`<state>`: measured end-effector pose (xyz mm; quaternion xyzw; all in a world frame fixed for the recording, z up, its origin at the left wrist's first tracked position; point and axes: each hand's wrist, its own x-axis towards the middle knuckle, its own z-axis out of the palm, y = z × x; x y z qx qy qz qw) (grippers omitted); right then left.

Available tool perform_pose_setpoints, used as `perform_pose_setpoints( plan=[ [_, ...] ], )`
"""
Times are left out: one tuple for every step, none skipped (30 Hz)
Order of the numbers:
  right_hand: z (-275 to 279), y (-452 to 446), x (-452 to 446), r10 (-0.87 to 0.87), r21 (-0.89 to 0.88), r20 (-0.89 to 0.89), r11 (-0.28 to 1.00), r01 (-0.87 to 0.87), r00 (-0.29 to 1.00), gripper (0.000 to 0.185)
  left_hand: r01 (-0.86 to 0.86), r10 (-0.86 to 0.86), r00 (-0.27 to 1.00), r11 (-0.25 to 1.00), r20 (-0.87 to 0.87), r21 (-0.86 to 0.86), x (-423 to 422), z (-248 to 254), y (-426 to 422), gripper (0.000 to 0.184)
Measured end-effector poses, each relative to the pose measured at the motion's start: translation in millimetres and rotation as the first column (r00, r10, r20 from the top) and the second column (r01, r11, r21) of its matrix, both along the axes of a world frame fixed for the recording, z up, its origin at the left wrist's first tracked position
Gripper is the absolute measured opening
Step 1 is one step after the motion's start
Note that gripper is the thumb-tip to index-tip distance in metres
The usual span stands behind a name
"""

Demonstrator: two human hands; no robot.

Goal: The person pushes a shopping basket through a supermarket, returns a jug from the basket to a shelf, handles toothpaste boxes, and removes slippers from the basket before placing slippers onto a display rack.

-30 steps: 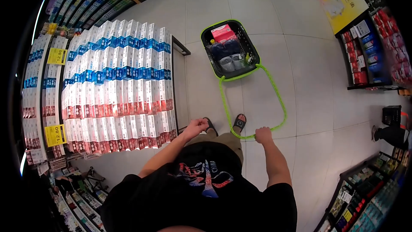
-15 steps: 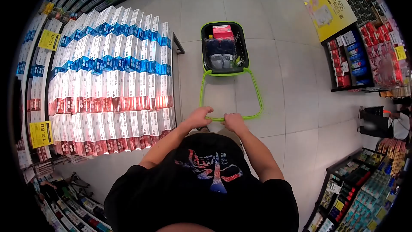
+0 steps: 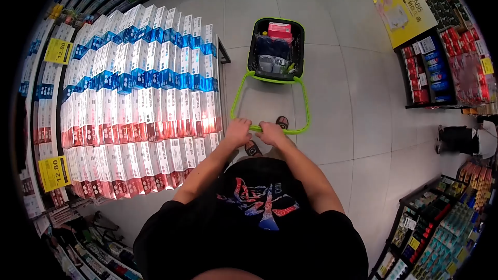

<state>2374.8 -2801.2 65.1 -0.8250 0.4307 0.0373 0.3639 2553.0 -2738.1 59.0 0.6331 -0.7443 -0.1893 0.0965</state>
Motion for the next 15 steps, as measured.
perform_pose_setpoints(
  plan=[
    [-0.4,-1.0,0.3,-0.009,0.010,0.017,1.000,0.009,1.000,0.036,0.016,-0.016,1.000,0.998,0.002,-0.063,1.7,-5.5,-4.7,0.035],
    [0.0,-4.5,-0.4,-0.009,0.015,0.016,1.000,0.009,1.000,0.036,0.016,-0.016,1.000,0.998,0.000,-0.057,2.4,-10.6,-11.0,0.035],
    [-2.4,-10.0,-1.2,0.036,0.046,0.031,0.998,-0.038,0.999,0.037,0.023,-0.024,0.999,0.999,0.031,0.037,3.4,-11.8,-19.7,0.031],
    [-4.5,-15.0,-3.0,0.083,0.078,0.049,0.993,-0.087,0.995,0.038,0.023,-0.032,0.998,0.991,0.062,0.132,3.5,-12.6,-26.9,0.029],
    [-5.1,-20.6,-7.0,0.092,0.084,0.055,0.992,-0.097,0.994,0.038,0.014,-0.023,0.998,0.990,0.066,0.139,2.2,-11.7,-31.1,0.029],
    [-3.5,-28.8,-11.8,0.157,0.121,0.001,0.980,-0.156,0.988,0.039,0.020,-0.034,0.998,0.968,0.050,0.251,-0.3,9.8,-38.5,0.024],
    [-1.0,-37.1,-15.5,0.221,0.157,-0.046,0.965,-0.211,0.974,0.040,0.028,-0.044,0.998,0.933,0.036,0.358,-1.2,24.0,-45.4,0.019],
    [1.7,-45.0,-19.7,0.261,0.199,-0.097,0.950,-0.239,0.960,0.041,0.055,-0.081,0.995,0.938,0.063,0.342,-1.0,18.8,-49.7,0.030],
    [4.6,-53.9,-25.5,0.304,0.232,-0.148,0.936,-0.266,0.941,0.043,0.080,-0.115,0.989,0.945,0.093,0.318,-0.8,9.5,-54.0,0.043],
    [3.7,-60.4,-32.6,0.297,0.253,-0.089,0.930,-0.267,0.951,0.046,0.045,-0.091,0.991,0.920,0.099,0.390,-1.6,2.7,-57.5,0.044],
    [4.8,-65.9,-36.5,0.330,0.215,-0.053,0.925,-0.312,0.942,0.049,0.060,-0.098,0.992,0.922,0.082,0.382,0.4,-9.8,-60.9,0.045],
    [3.5,-71.3,-33.2,0.335,0.265,-0.089,0.916,-0.302,0.938,0.049,0.055,-0.107,0.991,0.875,0.082,0.482,-2.7,13.7,-74.3,0.022],
    [-21.1,-76.2,-34.4,0.392,0.241,-0.053,0.898,-0.369,0.918,0.043,0.041,-0.105,0.989,0.867,0.101,0.496,-2.1,7.0,-79.2,0.024],
    [-3.7,-87.3,-31.2,0.436,0.273,-0.062,0.873,-0.405,0.898,0.037,0.056,-0.133,0.985,0.846,0.108,0.531,-0.9,3.1,-84.8,0.025],
    [-8.0,-93.4,-31.7,0.466,0.266,-0.014,0.855,-0.446,0.885,0.036,0.072,-0.147,0.985,0.837,0.095,0.543,0.2,9.0,-90.8,0.024]
  ],
)
